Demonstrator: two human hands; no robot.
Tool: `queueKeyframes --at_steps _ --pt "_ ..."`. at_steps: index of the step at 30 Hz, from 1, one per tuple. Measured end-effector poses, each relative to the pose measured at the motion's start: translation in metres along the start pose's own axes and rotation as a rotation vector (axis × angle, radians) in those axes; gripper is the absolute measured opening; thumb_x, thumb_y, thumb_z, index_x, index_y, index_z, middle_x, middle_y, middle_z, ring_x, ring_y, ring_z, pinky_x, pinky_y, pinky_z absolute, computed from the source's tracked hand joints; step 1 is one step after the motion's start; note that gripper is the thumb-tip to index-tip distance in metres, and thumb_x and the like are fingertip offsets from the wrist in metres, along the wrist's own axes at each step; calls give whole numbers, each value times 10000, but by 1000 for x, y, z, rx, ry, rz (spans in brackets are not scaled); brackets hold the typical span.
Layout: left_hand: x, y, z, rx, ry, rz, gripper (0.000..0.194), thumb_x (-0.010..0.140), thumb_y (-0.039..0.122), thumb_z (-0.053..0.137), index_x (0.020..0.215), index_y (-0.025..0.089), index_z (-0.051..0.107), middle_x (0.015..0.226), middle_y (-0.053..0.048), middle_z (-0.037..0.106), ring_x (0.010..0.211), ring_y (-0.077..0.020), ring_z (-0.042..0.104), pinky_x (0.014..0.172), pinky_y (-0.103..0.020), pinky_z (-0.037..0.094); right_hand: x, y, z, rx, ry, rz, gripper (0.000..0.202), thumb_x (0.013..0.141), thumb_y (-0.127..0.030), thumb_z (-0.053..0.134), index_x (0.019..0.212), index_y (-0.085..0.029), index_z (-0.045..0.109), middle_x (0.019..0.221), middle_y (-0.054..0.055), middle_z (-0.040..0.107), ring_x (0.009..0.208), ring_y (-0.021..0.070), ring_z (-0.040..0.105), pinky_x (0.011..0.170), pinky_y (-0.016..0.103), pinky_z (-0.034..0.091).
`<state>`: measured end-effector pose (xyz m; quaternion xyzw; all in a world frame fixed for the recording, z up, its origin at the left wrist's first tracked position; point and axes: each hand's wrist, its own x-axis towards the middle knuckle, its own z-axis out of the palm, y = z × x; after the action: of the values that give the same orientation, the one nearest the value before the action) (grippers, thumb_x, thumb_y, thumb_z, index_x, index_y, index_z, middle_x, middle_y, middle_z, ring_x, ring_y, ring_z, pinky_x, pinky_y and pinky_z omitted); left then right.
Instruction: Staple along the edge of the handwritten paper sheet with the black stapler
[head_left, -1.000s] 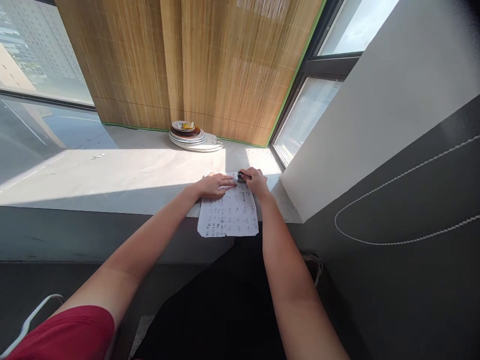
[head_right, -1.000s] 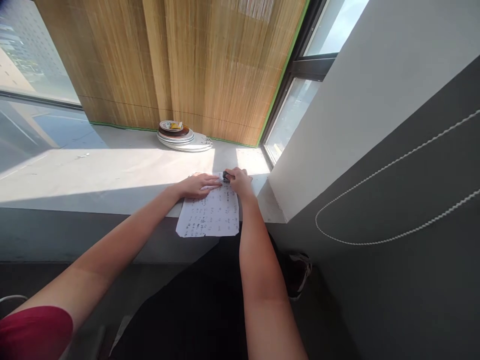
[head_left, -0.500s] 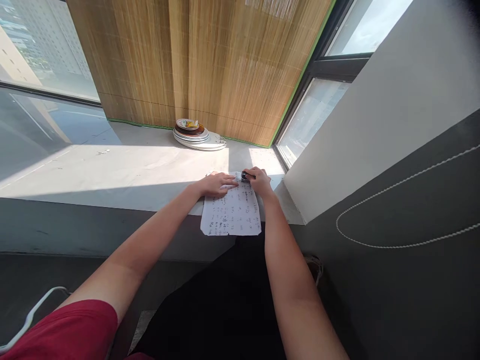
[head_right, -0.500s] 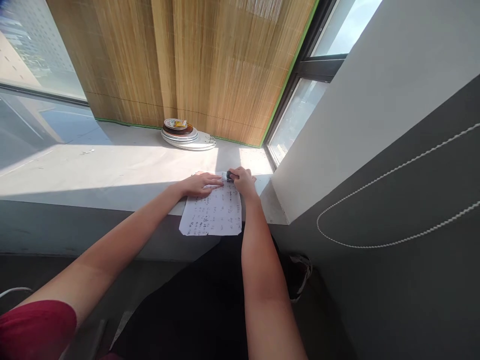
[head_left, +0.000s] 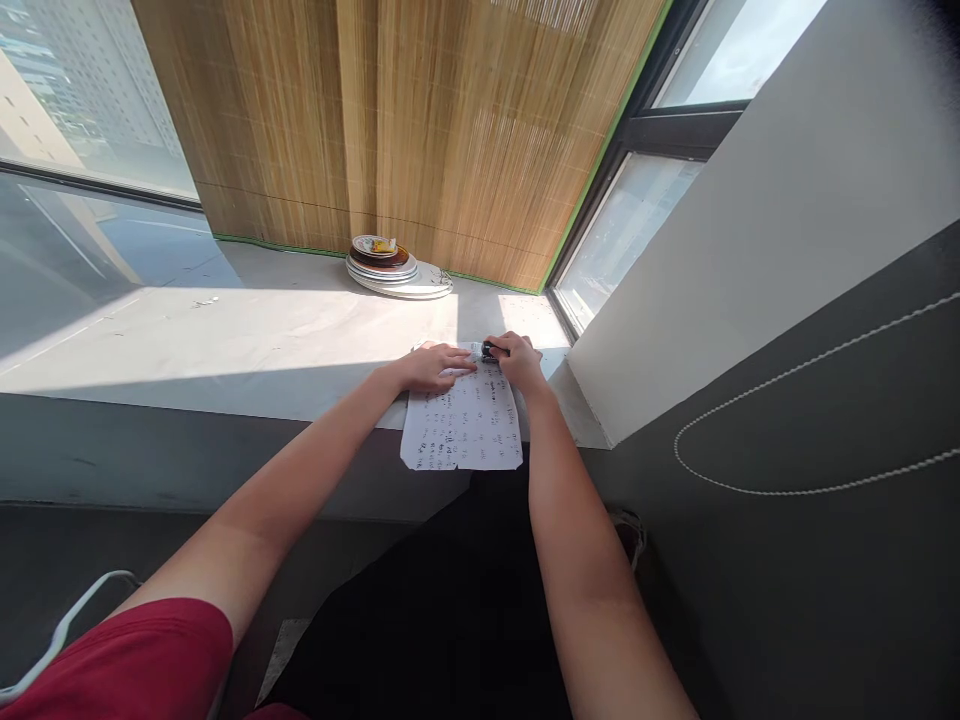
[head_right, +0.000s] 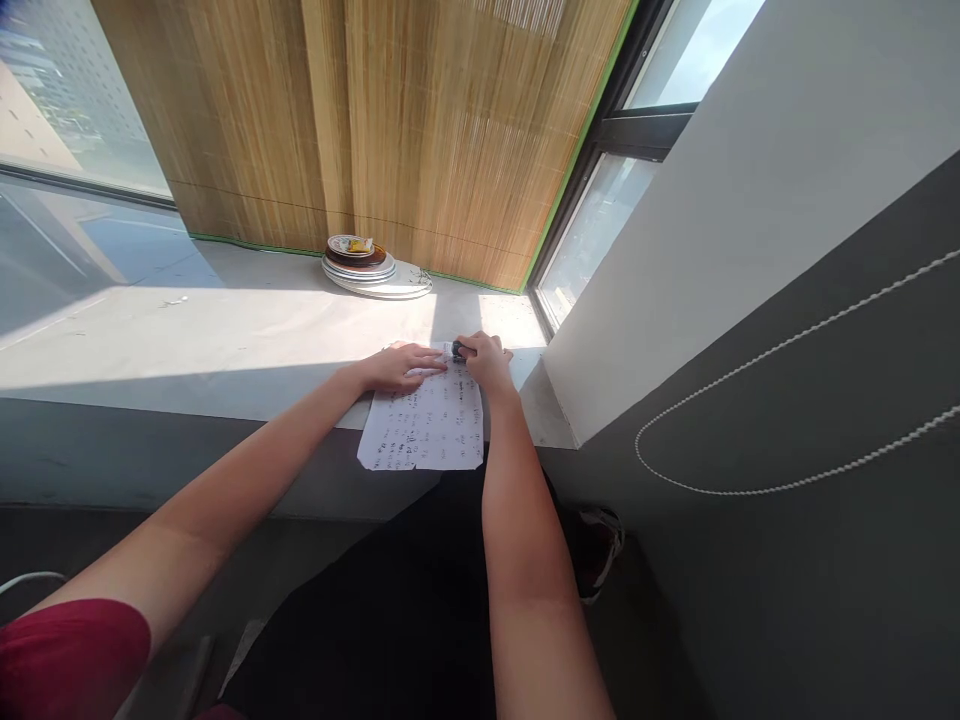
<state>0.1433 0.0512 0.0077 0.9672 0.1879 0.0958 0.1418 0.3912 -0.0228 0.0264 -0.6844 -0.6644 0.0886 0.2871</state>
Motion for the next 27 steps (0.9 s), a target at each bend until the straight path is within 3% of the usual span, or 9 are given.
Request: queueKeyframes --at_steps 12,17,23,27 --pt "2 -5 3 -25 7 13 552 1021 375 525 1565 387 616 1740 3 437 1556 -322 445 1285 -528 330 2 2 3 -36 11 6 342 1054 -335 534 1275 -374 792 1262 68 726 1308 338 528 1058 465 413" --pt "2 -6 4 -18 8 15 539 1029 373 517 1557 410 616 1743 15 433 1549 -309 454 1276 -521 343 4 1 6 -50 -1 17 325 1060 -306 528 1227 -389 794 1265 69 706 1316 353 508 1142 573 356" --pt "5 -8 3 -20 15 13 525 1010 358 544 1522 389 655 1721 13 467 1517 -309 489 1277 -496 340 3 -2 11 -130 -40 -23 331 1071 -241 498 1191 -363 781 1249 92 682 1303 360 481 1212 781 157" --pt "5 -7 1 -18 15 15 519 1006 344 544 1509 383 666 1715 5 478 1527 -291 486 1279 -480 340 -4 -9 14 -205 -48 -71 322 1080 -256 481 1190 -338 772 1209 113 671 1296 365 475 1219 797 113"
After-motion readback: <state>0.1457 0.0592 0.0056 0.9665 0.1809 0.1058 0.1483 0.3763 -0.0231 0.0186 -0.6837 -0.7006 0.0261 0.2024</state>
